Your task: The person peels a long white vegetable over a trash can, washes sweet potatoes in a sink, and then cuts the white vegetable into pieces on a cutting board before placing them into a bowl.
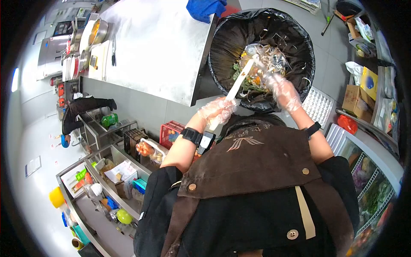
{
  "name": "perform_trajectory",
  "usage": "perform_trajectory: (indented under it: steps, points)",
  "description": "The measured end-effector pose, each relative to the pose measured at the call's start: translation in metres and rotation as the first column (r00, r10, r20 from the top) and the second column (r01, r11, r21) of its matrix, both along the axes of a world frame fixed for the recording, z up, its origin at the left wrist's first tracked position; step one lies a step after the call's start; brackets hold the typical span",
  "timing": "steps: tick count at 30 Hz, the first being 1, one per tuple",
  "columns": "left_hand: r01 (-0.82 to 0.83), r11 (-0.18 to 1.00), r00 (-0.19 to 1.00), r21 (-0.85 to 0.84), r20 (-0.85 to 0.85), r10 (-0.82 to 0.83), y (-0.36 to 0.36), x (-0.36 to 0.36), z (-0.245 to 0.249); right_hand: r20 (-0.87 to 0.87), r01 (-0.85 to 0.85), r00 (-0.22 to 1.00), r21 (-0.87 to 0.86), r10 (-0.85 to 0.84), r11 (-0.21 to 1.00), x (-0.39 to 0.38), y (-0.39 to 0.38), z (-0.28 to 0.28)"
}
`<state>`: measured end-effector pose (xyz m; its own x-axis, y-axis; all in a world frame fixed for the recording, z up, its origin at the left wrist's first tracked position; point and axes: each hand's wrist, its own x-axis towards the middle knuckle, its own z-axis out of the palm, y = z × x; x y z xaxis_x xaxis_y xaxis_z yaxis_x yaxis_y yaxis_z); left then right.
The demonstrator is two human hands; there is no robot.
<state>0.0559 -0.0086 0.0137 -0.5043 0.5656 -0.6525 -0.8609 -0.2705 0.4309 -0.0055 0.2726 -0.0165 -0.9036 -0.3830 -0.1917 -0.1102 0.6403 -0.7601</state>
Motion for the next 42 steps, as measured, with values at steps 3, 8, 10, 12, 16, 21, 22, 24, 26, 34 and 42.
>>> perform_trajectory:
  steps: [3, 8, 10, 12, 16, 21, 22, 24, 26, 34, 42]
  points:
    - [-0.006, 1.0, 0.998, 0.029, 0.056, 0.004, 0.003, -0.008, -0.007, -0.025, -0.087, 0.996, -0.072, 0.086, 0.994, 0.026, -0.013, -0.032]
    - [0.087, 0.984, 0.994, -0.153, 0.074, -0.076, 0.017, -0.011, 0.002, -0.201, 0.079, 0.978, 0.08, -0.062, 0.994, 0.002, 0.002, -0.035]
    - [0.107, 0.979, 0.994, -0.174, 0.051, -0.099, 0.021, -0.014, 0.001, 0.021, 0.226, 0.974, -0.056, -0.225, 0.973, 0.003, 0.006, -0.011]
    - [0.124, 0.974, 0.992, -0.192, 0.028, -0.121, 0.027, -0.014, 0.003, -0.152, 0.023, 0.988, -0.103, -0.038, 0.994, 0.011, 0.006, -0.019]
    - [0.173, 0.949, 0.985, -0.265, 0.045, -0.167, 0.032, -0.018, 0.004, 0.027, -0.041, 0.999, -0.025, 0.042, 0.999, 0.021, -0.003, -0.014]
    - [0.186, 0.937, 0.981, -0.296, -0.001, -0.195, 0.039, -0.019, 0.011, -0.059, 0.218, 0.972, -0.128, -0.227, 0.967, 0.005, 0.019, -0.022]
    - [0.193, 0.932, 0.98, -0.307, 0.015, -0.199, 0.038, -0.019, 0.01, -0.03, 0.2, 0.978, -0.128, -0.206, 0.971, 0.006, 0.021, -0.019]
    - [0.2, 0.91, 0.978, -0.363, 0.014, -0.209, 0.041, -0.022, 0.007, -0.02, 0.115, 0.992, -0.201, -0.121, 0.973, 0.012, 0.012, -0.017]
    - [0.209, 0.896, 0.973, -0.391, -0.012, -0.231, 0.044, -0.023, 0.009, 0.074, -0.008, 0.997, -0.11, 0.016, 0.994, 0.02, -0.002, -0.007]
    - [0.252, 0.884, 0.965, -0.394, 0.031, -0.262, 0.046, -0.027, 0.0, -0.064, 0.079, 0.995, 0.066, -0.075, 0.995, 0.007, 0.005, -0.039]
    - [0.285, 0.817, 0.93, -0.501, -0.06, -0.362, 0.045, -0.029, 0.006, -0.101, 0.133, 0.987, 0.096, -0.124, 0.986, -0.008, 0.026, -0.075]
